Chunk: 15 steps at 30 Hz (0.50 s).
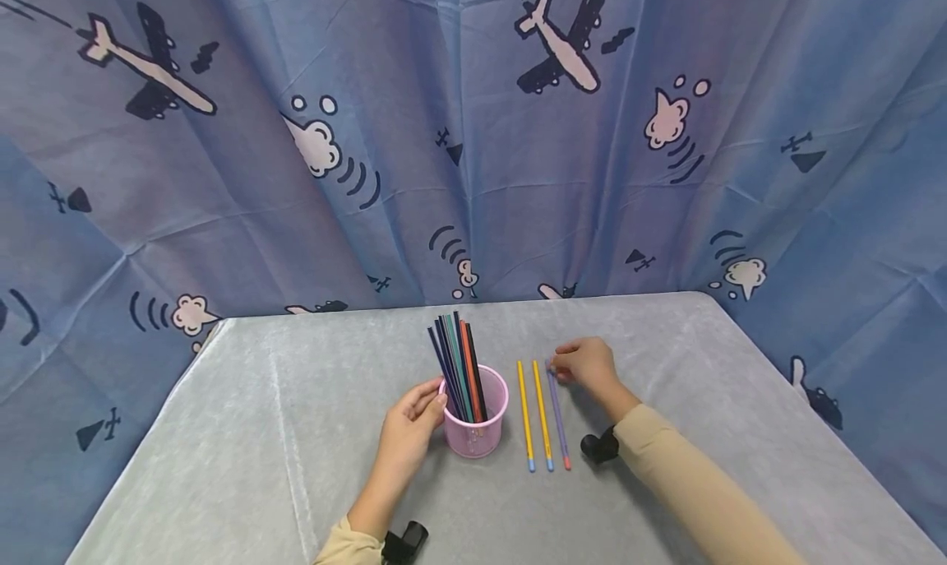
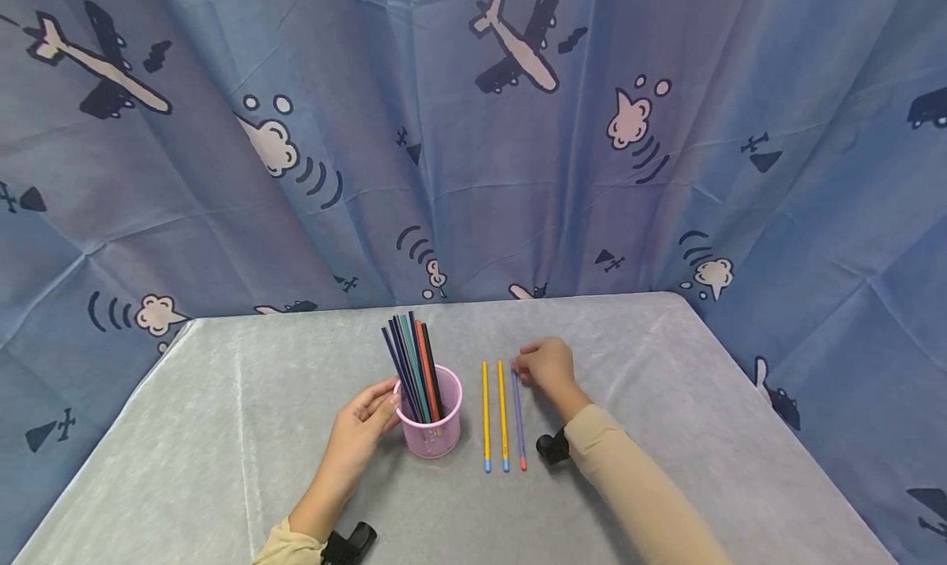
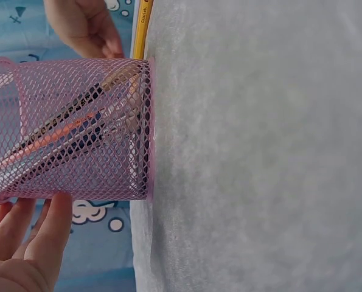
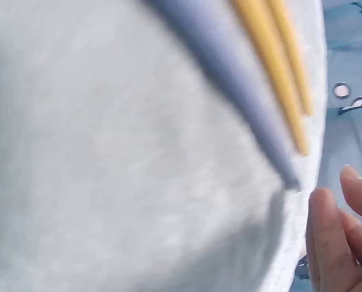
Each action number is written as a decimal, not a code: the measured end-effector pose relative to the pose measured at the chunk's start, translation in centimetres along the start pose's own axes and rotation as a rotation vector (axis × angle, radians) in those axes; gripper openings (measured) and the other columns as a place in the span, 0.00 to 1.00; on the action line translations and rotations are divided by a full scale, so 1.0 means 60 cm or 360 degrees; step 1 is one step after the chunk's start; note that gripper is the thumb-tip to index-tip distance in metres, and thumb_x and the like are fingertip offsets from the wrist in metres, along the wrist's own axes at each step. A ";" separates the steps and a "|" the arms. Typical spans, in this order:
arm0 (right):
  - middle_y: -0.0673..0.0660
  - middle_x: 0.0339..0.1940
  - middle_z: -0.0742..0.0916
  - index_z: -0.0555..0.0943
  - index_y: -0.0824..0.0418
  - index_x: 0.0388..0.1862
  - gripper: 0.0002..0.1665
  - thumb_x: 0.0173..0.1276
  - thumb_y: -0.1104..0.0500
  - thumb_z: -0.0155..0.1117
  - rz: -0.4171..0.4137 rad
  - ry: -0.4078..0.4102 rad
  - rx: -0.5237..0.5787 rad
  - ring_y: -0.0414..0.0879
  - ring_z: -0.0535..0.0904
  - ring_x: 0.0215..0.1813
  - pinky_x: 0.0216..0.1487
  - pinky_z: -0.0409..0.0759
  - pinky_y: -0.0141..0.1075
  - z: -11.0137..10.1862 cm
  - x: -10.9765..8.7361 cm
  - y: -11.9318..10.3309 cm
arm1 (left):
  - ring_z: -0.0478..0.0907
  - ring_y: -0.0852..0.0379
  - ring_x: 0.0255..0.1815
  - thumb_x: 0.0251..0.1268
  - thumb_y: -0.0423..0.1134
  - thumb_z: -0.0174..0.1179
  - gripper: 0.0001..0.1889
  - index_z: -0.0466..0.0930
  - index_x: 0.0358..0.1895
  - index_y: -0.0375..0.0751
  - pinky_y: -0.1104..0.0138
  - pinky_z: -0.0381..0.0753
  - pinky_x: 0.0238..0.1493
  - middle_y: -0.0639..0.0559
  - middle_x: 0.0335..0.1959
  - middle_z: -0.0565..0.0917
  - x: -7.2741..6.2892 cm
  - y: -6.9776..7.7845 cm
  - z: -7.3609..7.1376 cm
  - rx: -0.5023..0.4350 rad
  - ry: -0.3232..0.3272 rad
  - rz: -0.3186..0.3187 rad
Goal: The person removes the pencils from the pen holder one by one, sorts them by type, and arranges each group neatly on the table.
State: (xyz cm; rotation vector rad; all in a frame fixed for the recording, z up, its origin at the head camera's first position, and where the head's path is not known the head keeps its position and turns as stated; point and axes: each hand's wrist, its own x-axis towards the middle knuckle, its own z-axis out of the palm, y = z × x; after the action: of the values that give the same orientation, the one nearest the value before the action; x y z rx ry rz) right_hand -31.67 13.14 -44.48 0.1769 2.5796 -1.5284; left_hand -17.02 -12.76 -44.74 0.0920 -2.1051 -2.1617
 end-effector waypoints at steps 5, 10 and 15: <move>0.59 0.31 0.91 0.82 0.78 0.49 0.20 0.61 0.66 0.71 -0.0084 -0.0034 0.0100 0.34 0.83 0.26 0.31 0.87 0.28 0.000 -0.014 -0.025 | 0.79 0.43 0.61 0.74 0.34 0.55 0.21 0.72 0.64 0.25 0.72 0.85 0.54 0.30 0.62 0.79 -0.001 0.001 0.001 -0.0001 0.0008 0.0004; 0.66 0.42 0.90 0.83 0.76 0.51 0.19 0.64 0.64 0.70 -0.0138 -0.0098 0.0111 0.38 0.87 0.34 0.44 0.90 0.38 0.011 -0.033 -0.049 | 0.79 0.44 0.61 0.74 0.34 0.55 0.20 0.73 0.64 0.25 0.72 0.85 0.54 0.31 0.61 0.79 -0.001 -0.001 0.002 0.0009 0.0013 0.0006; 0.68 0.48 0.89 0.82 0.76 0.53 0.20 0.65 0.64 0.69 -0.0173 -0.0202 0.0205 0.42 0.88 0.40 0.51 0.88 0.44 0.027 -0.049 -0.072 | 0.80 0.44 0.61 0.74 0.34 0.55 0.20 0.73 0.63 0.26 0.72 0.85 0.53 0.31 0.61 0.79 0.000 -0.002 0.002 0.0012 0.0021 0.0012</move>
State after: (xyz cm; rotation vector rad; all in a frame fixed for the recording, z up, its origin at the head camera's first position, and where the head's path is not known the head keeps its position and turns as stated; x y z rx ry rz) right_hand -29.43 9.59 -41.02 -0.0474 2.4308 -1.6853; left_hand -17.03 -12.64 -44.88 0.0988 -2.1036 -2.1431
